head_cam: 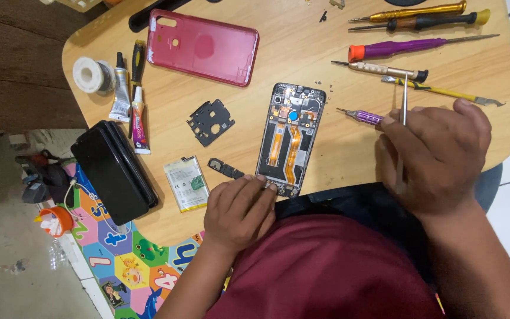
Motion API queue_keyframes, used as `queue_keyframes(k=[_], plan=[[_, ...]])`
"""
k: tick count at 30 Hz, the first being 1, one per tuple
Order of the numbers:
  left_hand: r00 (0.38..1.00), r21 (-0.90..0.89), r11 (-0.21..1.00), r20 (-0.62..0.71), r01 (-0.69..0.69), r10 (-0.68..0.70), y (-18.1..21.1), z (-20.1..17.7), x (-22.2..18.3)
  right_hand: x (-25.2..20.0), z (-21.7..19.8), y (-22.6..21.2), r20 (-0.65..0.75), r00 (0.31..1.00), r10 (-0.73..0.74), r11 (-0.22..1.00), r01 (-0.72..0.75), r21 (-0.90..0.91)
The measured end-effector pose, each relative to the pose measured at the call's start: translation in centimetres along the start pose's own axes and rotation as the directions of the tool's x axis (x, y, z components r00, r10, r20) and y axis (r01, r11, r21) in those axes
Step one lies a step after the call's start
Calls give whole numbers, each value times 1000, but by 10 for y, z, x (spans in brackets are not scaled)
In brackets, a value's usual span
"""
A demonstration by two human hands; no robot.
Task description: Disassembling internal components of a smartphone using tweezers and precision screwdrivers
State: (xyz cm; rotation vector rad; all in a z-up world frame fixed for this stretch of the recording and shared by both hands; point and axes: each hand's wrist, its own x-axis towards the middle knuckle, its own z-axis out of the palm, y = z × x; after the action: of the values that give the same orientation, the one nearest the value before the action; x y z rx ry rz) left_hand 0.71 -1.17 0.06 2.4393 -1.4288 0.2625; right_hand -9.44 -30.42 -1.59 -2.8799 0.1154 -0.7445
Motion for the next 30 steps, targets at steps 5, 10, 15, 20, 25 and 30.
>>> queue_keyframes(k=[5,10,15,20,25,30], plan=[[1000,-21,1000,-20,13,-14,0,2,0,2,8,-14,-44,996,82,919,-59,389],[999,3,1000,-20,27,-27,0,0,-1,-5,20,-25,-80,991,104,788,-33,614],[1000,-33,999,-24,18,-19,-1,-2,2,7,1,-37,126,965,229,658,-249,711],[1000,-59,998,0,23,-23,-3,-2,-1,13,-3,-39,252,944,214,556,-330,763],[999,-65,997,-14,29,-30,-3,-3,1,10,2,-38,312,935,171,529,-354,772],[994,-203,973,52,108,-99,-6,-10,7,12,0,-36,276,945,176,600,-326,731]])
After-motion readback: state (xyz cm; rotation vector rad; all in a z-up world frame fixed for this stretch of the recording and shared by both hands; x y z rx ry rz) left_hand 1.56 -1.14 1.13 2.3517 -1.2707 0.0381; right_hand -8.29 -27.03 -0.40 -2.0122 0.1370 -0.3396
